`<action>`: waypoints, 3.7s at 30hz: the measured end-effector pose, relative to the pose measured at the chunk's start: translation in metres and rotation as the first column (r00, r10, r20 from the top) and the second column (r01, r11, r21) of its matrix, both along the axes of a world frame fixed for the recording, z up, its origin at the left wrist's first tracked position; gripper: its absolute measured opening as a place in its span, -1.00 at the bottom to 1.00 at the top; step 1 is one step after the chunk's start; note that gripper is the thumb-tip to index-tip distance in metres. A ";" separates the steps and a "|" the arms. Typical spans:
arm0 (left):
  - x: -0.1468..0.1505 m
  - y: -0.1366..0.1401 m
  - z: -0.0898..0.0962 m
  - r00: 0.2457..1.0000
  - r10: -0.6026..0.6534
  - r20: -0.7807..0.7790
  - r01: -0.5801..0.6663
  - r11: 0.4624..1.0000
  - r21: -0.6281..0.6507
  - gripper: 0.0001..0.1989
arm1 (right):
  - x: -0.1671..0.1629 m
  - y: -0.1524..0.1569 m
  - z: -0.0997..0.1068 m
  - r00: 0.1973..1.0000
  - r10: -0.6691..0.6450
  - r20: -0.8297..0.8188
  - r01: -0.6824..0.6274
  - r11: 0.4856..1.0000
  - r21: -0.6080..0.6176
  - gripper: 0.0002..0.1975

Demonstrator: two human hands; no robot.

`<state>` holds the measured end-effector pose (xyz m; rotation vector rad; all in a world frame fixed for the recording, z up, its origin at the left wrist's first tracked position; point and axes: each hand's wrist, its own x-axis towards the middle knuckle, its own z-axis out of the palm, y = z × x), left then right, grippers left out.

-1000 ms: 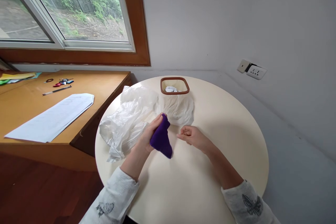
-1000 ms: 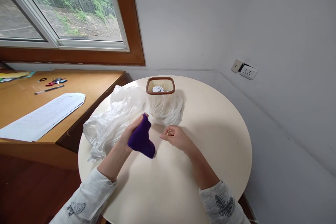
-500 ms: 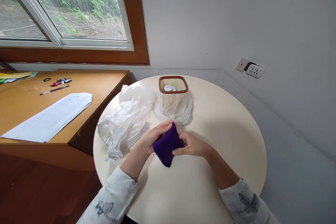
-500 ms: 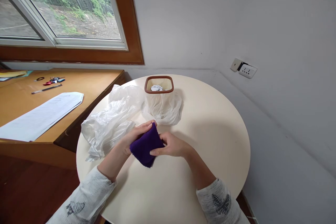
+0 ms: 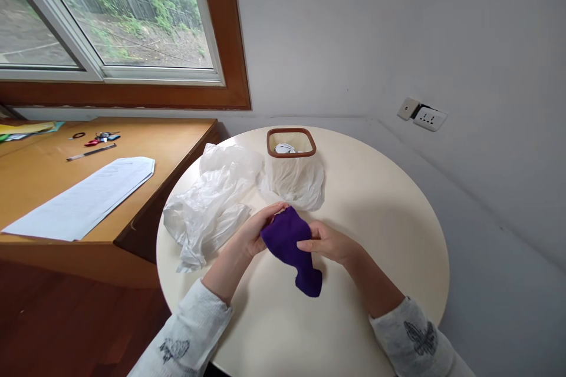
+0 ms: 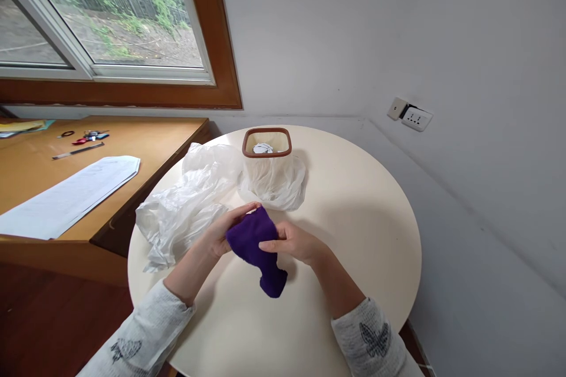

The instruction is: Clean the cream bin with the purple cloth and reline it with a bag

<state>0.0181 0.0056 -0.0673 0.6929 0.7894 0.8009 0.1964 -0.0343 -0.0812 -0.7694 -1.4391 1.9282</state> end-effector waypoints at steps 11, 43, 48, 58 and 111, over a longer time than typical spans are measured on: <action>0.006 0.003 -0.008 0.961 -0.199 0.194 0.244 0.939 -0.244 -0.59 | 0.008 0.004 0.001 0.931 -0.238 -0.277 0.196 0.966 -0.169 -0.69; 0.008 -0.002 -0.009 0.958 -0.072 0.276 0.079 0.997 -0.015 -0.74 | 0.005 0.013 -0.008 0.900 -0.365 -0.238 0.315 0.923 -0.223 -0.77; 0.007 -0.001 -0.007 0.966 -0.014 0.259 0.011 1.000 0.015 -0.74 | 0.007 0.012 -0.004 0.894 -0.351 -0.278 0.328 0.936 -0.126 -0.74; -0.001 -0.002 0.000 0.992 -0.047 0.114 0.008 0.947 0.321 -0.89 | 0.013 0.010 0.005 0.942 -0.304 -0.144 0.316 0.946 0.074 -0.88; -0.018 0.004 -0.011 0.341 0.791 -0.507 0.291 0.424 0.858 -0.92 | -0.010 0.016 -0.022 0.857 -0.472 0.208 0.448 0.881 0.151 -0.82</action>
